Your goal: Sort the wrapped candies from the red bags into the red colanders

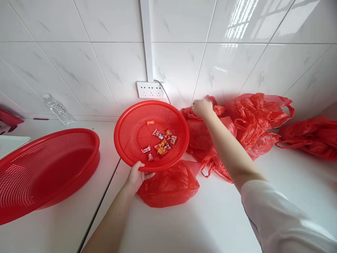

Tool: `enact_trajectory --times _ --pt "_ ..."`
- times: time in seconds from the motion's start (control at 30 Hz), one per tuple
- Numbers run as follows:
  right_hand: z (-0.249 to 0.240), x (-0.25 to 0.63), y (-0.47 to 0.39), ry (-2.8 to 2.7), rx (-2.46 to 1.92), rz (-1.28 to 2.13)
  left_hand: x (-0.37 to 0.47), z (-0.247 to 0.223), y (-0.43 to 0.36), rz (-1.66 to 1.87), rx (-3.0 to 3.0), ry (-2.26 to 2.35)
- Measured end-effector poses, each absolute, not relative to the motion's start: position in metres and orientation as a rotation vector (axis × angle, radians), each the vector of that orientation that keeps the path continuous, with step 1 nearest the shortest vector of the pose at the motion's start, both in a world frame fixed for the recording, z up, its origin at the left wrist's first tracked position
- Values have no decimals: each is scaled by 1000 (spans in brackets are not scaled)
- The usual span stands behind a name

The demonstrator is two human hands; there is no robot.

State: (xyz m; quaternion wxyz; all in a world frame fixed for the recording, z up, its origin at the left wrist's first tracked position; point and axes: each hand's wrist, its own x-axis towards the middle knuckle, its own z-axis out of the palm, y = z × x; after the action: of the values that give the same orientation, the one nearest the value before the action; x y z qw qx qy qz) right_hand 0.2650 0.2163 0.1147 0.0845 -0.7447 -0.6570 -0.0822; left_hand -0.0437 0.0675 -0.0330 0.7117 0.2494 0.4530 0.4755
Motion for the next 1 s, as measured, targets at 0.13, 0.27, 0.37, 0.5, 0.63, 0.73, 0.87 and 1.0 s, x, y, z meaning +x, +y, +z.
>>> enact_trajectory --times 0.13,0.27,0.37,0.5,0.63,0.73,0.87,1.0 --pt "116 242 132 -1921 -1840 -198 -38 -30 61 1060 578 977" --pt "111 233 42 -2038 -1726 133 -31 -21 52 1041 604 924" --pt "103 235 13 -2020 -1754 252 -26 -16 47 1020 628 862" --pt "86 235 20 -1966 -1665 295 -23 -15 42 1013 691 834" --pt "68 223 38 -1958 -1673 217 -17 -17 37 1009 735 847" --pt "57 214 45 -2057 -1731 213 -11 -19 33 1019 716 872" --pt "48 212 50 -2158 -1795 217 -5 -24 30 1014 682 855" --pt "46 216 51 -2213 -1855 187 -4 -26 29 1011 684 828"
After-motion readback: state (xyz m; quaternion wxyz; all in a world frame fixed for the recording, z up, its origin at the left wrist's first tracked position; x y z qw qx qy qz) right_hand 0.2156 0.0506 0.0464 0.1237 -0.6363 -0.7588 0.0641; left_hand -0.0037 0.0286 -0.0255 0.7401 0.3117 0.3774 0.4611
